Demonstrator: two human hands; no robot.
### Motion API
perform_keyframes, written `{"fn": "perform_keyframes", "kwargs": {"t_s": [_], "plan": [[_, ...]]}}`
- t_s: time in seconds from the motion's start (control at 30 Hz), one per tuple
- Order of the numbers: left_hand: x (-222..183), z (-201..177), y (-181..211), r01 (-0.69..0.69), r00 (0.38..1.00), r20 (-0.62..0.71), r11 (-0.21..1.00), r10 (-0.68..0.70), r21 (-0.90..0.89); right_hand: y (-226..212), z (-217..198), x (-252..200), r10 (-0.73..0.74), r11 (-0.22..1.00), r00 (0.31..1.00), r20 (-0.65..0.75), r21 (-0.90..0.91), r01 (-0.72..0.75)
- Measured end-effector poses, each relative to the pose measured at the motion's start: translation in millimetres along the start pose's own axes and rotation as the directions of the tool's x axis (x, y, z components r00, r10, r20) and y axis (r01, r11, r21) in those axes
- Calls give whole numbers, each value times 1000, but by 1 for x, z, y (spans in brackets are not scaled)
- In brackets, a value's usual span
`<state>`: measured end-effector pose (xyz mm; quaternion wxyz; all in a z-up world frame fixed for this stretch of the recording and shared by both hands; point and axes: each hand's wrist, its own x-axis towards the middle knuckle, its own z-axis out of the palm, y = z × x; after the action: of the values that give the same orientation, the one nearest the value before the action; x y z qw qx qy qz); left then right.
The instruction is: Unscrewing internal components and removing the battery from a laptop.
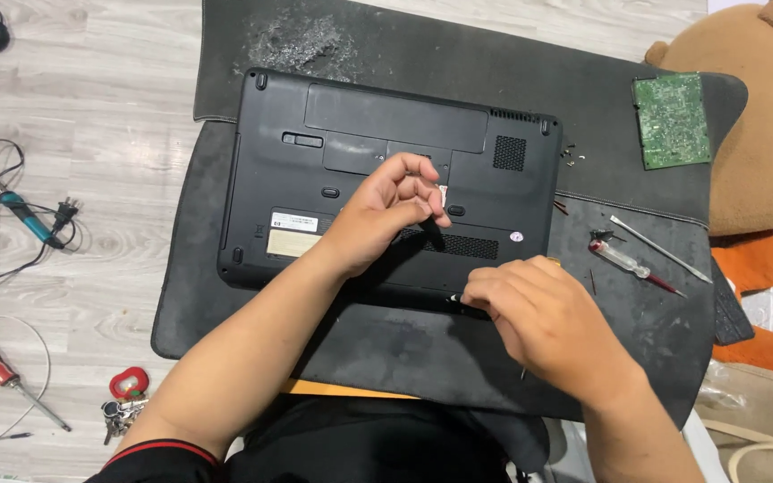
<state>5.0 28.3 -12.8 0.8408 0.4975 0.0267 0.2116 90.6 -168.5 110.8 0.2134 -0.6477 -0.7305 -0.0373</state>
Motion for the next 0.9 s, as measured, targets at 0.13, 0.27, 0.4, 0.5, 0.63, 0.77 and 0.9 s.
{"fn": "perform_keyframes", "kwargs": {"t_s": [0.13, 0.27, 0.4, 0.5, 0.63, 0.77, 0.9], "plan": [[0, -1, -2, 0, 1000, 6, 1000, 0, 6, 13, 12, -14, 36, 981, 998, 49, 191, -45], [0, -2, -3, -6, 1000, 18, 1000, 6, 25, 15, 19, -19, 48, 999, 999, -6, -11, -48], [0, -5, -8, -20, 999, 50, 998, 17, 59, 15, 26, -25, 54, 996, 995, -78, -70, -60], [-4, 1, 3, -83, 982, 185, 965, 37, 248, 11, 18, -17, 15, 1000, 997, -77, -19, -17], [-13, 13, 26, -330, 852, 522, 736, -38, 591, 12, 5, -10, 12, 1000, 997, -70, -13, -13], [-14, 12, 20, -379, 822, 555, 603, -130, 702, 18, 12, -14, -62, 987, 997, -38, 148, 67], [-13, 12, 7, -412, 848, 525, 539, -67, 735, 26, 17, -11, 20, 913, 998, -55, 408, 5]]}}
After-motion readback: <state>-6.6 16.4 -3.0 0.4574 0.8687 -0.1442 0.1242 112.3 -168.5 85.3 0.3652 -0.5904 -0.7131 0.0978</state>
